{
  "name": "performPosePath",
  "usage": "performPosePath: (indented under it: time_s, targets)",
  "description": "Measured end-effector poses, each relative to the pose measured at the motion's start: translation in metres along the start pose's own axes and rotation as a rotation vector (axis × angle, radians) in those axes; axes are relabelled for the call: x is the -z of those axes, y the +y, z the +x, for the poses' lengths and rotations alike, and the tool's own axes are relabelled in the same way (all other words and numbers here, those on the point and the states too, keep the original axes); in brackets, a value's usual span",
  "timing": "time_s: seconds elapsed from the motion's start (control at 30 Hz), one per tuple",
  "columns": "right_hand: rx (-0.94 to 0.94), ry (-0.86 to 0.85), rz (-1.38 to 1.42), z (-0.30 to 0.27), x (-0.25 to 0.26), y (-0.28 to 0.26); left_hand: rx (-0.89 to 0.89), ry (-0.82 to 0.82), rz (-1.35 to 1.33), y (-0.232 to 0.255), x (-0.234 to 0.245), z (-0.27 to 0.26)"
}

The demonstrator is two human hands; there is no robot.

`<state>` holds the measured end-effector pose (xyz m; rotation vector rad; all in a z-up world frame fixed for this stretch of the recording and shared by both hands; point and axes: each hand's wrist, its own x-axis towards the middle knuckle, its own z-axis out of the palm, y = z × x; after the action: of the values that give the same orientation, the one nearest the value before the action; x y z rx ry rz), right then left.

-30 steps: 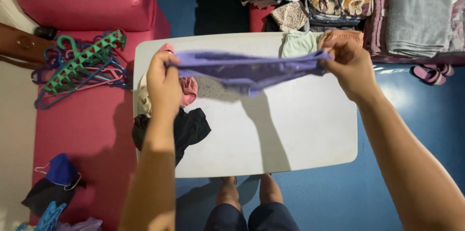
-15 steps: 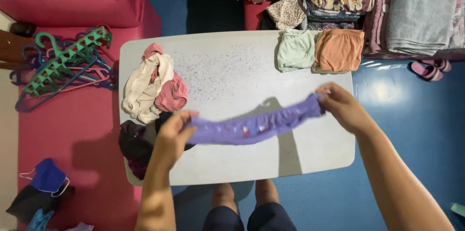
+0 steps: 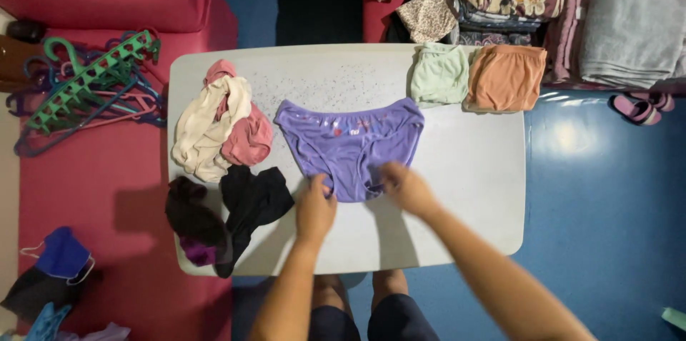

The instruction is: Folding laundry, specifically various pairs of underwear, on a white table.

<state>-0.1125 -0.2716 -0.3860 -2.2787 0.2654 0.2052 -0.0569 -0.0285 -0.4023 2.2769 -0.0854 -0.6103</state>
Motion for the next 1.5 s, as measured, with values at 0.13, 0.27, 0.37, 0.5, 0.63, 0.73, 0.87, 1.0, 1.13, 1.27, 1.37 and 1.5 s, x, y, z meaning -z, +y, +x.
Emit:
performPosePath:
  time_s: [0.13, 0.27, 0.37, 0.5, 0.63, 0.73, 0.87, 1.0, 1.13, 1.27, 1.37, 1.5]
  targets:
    - [0.016, 0.089, -0.067, -0.013, -0.028, -0.027, -0.210, 0.159, 0.198, 0.018, -0.016, -0.019]
    - [-0.130, 0.087, 0.114, -0.010, -0.033, -0.040, -0.334, 0.223, 0.366, 0.022, -0.020, -0.016]
    - [-0.083, 0.172, 0.227, -0.016, -0.017, -0.047, -0.433, 0.183, 0.304, 0.016, -0.016, -0.016]
    - [0.128, 0.176, 0.103, -0.044, 0.007, -0.048, -0.510, 0.023, 0.206, 0.022, -0.005, -0.029]
    - [0.199, 0.084, 0.084, -0.058, -0.003, -0.033, -0.512, -0.111, 0.095, 0.034, 0.001, -0.042]
    - [0.263, -0.016, -0.112, -0.059, -0.014, -0.011, -0.446, -0.200, 0.251, -0.004, -0.026, -0.040]
    - [0.274, -0.091, -0.254, -0.055, -0.016, -0.005, -0.400, -0.132, 0.358, 0.010, -0.012, -0.035]
    - [0.389, 0.005, -0.202, -0.047, -0.013, -0.008, -0.744, 0.153, 0.219, 0.019, -0.003, -0.020]
    - [0.292, 0.105, 0.004, -0.011, -0.014, 0.003, -0.422, -0.003, -0.117, -0.008, -0.019, 0.020]
    - [-0.188, -0.008, 0.218, 0.050, 0.008, -0.024, -0.150, 0.002, -0.298, 0.012, -0.008, 0.059]
    - [-0.205, 0.051, 0.132, 0.087, 0.011, -0.031, -0.152, 0.177, -0.209, 0.028, -0.003, 0.078]
    - [-0.057, 0.305, 0.022, 0.100, 0.008, -0.026, -0.214, 0.538, 0.091, 0.066, 0.009, 0.070]
